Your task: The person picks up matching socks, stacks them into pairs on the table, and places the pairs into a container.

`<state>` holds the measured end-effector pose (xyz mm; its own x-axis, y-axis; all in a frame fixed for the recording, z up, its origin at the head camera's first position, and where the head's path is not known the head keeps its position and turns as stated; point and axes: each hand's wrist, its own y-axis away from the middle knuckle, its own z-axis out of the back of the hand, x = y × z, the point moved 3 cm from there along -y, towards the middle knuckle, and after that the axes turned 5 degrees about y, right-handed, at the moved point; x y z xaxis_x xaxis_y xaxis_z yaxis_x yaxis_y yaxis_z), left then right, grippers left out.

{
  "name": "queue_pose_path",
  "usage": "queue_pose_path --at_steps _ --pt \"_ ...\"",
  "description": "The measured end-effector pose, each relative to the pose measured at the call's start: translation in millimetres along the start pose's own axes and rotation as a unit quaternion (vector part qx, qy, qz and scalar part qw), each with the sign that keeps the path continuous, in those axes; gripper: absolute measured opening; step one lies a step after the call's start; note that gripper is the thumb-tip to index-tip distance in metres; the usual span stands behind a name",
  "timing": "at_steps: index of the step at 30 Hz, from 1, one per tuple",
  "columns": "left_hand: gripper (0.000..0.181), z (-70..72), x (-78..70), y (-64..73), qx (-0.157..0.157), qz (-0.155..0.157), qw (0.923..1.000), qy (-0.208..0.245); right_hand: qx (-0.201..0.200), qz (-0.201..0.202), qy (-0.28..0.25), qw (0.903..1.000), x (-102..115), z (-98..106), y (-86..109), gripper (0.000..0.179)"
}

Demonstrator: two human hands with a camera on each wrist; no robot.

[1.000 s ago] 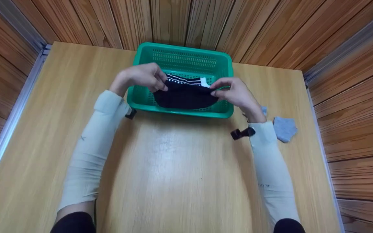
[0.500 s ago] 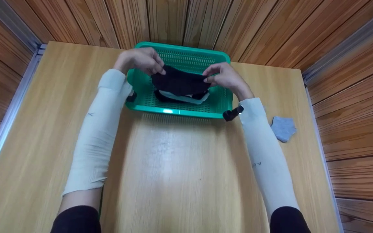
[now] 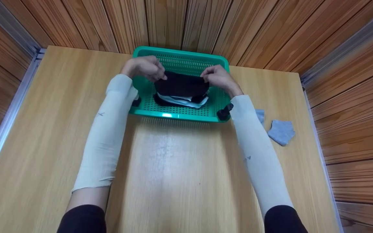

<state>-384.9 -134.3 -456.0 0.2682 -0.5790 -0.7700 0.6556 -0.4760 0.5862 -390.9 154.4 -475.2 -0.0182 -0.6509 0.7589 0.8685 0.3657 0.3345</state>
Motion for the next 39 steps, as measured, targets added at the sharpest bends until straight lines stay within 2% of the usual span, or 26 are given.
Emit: queue_pose_path --at_steps 5,8,14,21,29,36,39 --pt "0.044 0.2 12.8 -9.2 -0.007 -0.004 0.9998 0.016 0.004 0.004 0.043 0.9991 -1 -5 -4.9 0.029" --pt "0.043 -1.3 15.0 -11.8 -0.012 -0.002 0.9999 0.005 0.012 -0.002 0.067 0.9977 -1 -7 -6.4 0.030" --pt "0.037 -3.7 17.2 -10.9 -0.009 0.025 0.9994 -0.025 0.035 -0.005 0.106 0.9938 3 -9 -6.3 0.029" --pt "0.033 -8.8 18.7 -12.2 -0.022 0.051 0.9980 -0.031 0.064 -0.025 0.136 0.9883 3 -11 -5.3 0.029" --pt "0.034 -13.5 19.0 -12.8 -0.011 0.083 0.9955 -0.044 0.090 -0.019 0.155 0.9835 5 -14 -3.3 0.026" --pt "0.034 -12.5 16.5 -12.3 -0.008 0.088 0.9954 -0.037 0.087 -0.005 0.145 0.9856 4 -12 -5.5 0.030" --pt "0.031 -13.1 15.1 -12.7 -0.011 0.091 0.9952 -0.035 0.072 -0.004 0.140 0.9875 3 -11 -7.2 0.029"
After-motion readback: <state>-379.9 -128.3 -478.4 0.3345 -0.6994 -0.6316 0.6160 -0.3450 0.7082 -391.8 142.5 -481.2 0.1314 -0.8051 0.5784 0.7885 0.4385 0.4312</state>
